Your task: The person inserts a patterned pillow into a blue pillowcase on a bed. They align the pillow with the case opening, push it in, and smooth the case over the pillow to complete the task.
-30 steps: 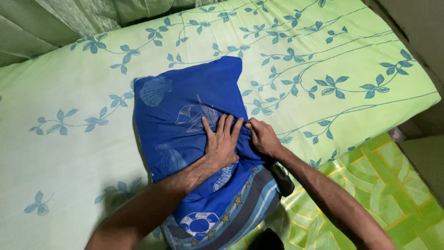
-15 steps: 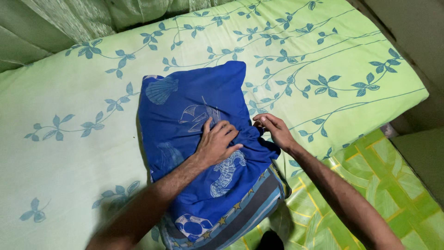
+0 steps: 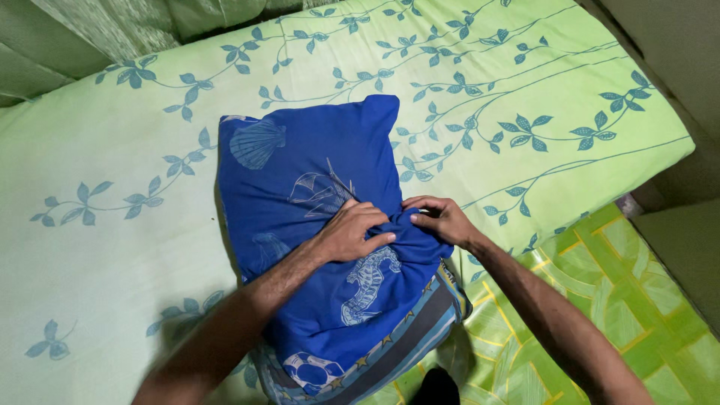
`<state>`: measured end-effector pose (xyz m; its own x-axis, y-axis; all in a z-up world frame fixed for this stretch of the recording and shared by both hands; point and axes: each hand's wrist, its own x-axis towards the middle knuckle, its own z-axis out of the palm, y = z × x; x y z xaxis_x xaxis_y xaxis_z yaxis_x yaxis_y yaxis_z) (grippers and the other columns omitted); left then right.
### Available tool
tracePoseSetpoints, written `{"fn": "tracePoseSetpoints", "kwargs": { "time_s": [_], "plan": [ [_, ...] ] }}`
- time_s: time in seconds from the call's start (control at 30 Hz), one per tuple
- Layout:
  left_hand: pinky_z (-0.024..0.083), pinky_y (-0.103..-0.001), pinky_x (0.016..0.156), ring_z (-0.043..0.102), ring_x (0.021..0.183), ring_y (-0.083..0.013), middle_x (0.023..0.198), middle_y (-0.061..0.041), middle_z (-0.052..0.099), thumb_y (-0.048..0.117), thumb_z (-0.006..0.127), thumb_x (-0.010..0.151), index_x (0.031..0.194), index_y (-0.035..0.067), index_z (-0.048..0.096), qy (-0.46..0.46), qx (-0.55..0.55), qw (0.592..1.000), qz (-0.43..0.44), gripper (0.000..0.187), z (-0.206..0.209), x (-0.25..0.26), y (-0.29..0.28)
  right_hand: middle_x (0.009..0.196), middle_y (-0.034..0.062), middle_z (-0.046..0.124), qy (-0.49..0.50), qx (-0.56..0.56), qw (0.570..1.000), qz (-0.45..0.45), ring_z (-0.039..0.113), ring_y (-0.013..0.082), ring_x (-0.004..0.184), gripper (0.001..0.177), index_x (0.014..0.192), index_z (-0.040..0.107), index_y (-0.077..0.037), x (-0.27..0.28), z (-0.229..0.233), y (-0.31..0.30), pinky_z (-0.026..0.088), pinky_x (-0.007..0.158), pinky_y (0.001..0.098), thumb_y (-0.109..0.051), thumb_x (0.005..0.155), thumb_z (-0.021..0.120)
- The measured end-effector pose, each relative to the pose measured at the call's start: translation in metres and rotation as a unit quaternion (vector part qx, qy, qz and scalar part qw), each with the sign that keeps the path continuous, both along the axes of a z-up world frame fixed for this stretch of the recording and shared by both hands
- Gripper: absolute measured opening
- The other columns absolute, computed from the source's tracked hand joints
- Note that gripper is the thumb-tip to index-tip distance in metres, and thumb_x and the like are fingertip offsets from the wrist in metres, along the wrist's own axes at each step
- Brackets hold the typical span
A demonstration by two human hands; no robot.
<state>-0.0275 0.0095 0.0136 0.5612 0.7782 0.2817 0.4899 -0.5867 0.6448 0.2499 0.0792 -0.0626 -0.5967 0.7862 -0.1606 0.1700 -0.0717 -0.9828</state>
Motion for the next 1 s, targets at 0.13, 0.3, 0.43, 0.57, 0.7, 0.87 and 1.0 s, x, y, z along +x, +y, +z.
{"fn": "tracePoseSetpoints", "kwargs": {
  "time_s": [0.13, 0.3, 0.43, 0.57, 0.7, 0.87, 1.0],
  "plan": [
    [0.048, -0.045, 0.081, 0.066, 0.091, -0.0325, 0.093, -0.015, 0.07, 0.041, 0.07, 0.094, 0.1, 0.0, 0.071, -0.008, -0.035, 0.999, -0.007, 0.042, 0.002, -0.001, 0.018, 0.09, -0.0015, 0.07, 0.019, -0.07, 0.984, -0.165, 0.058, 0.0042, 0.075, 0.019, 0.117, 0.073, -0.003, -0.001, -0.031, -0.01, 0.048, 0.066, 0.022, -0.011, 0.101, 0.066],
    [0.054, -0.047, 0.086, 0.07, 0.097, -0.0339, 0.099, -0.014, 0.073, 0.033, 0.057, 0.106, 0.104, 0.005, 0.071, -0.011, -0.106, 0.993, 0.043, 0.032, -0.004, -0.001, 0.057, 0.087, -0.0032, 0.064, 0.079, -0.002, 0.974, -0.211, 0.054, 0.0027, 0.075, 0.017, 0.113, 0.07, -0.003, -0.023, -0.042, -0.014, 0.045, 0.066, 0.0213, -0.016, 0.109, 0.06],
    [0.048, -0.049, 0.095, 0.065, 0.113, -0.0281, 0.112, -0.006, 0.073, 0.014, 0.056, 0.093, 0.112, 0.012, 0.073, 0.126, 0.043, 0.991, 0.003, 0.025, -0.01, 0.01, 0.098, 0.097, 0.0051, 0.069, -0.002, 0.151, 0.979, -0.14, 0.062, 0.0107, 0.088, 0.018, 0.112, 0.07, 0.001, -0.027, -0.017, -0.021, 0.05, 0.079, 0.0275, -0.012, 0.104, 0.061],
    [0.03, -0.06, 0.112, 0.055, 0.125, -0.0232, 0.119, -0.002, 0.07, 0.018, 0.061, 0.09, 0.112, 0.017, 0.073, 0.351, 0.035, 0.933, -0.075, 0.025, -0.021, 0.031, 0.129, 0.103, 0.0116, 0.072, -0.077, 0.283, 0.954, -0.058, 0.066, 0.0179, 0.099, 0.019, 0.111, 0.07, 0.003, -0.015, -0.001, -0.031, 0.053, 0.087, 0.0334, -0.009, 0.098, 0.063],
    [0.027, -0.06, 0.117, 0.056, 0.128, -0.0239, 0.122, -0.003, 0.07, 0.016, 0.061, 0.091, 0.113, 0.018, 0.075, 0.44, 0.02, 0.893, -0.098, 0.026, -0.026, 0.032, 0.14, 0.104, 0.0076, 0.072, -0.039, 0.121, 0.988, -0.091, 0.066, 0.0143, 0.097, 0.026, 0.12, 0.072, 0.002, -0.001, -0.013, -0.032, 0.053, 0.087, 0.03, -0.007, 0.1, 0.058],
    [0.025, -0.065, 0.117, 0.054, 0.131, -0.0207, 0.117, -0.001, 0.071, 0.016, 0.064, 0.09, 0.107, 0.013, 0.075, 0.497, 0.028, 0.861, -0.108, 0.02, -0.015, 0.021, 0.141, 0.107, 0.0047, 0.074, 0.113, -0.107, 0.974, -0.163, 0.06, 0.0113, 0.088, 0.039, 0.127, 0.072, 0.002, 0.0, -0.019, -0.021, 0.053, 0.081, 0.0277, -0.005, 0.099, 0.047],
    [0.03, -0.063, 0.103, 0.057, 0.115, -0.0216, 0.102, -0.002, 0.068, 0.017, 0.064, 0.091, 0.101, 0.013, 0.068, 0.324, 0.089, 0.939, -0.074, 0.011, 0.009, -0.016, 0.126, 0.11, 0.0039, 0.073, -0.005, -0.037, 0.993, -0.11, 0.065, 0.0112, 0.093, 0.038, 0.129, 0.069, -0.005, -0.021, 0.019, -0.011, 0.056, 0.079, 0.0273, 0.003, 0.093, 0.06]
  ]
}}
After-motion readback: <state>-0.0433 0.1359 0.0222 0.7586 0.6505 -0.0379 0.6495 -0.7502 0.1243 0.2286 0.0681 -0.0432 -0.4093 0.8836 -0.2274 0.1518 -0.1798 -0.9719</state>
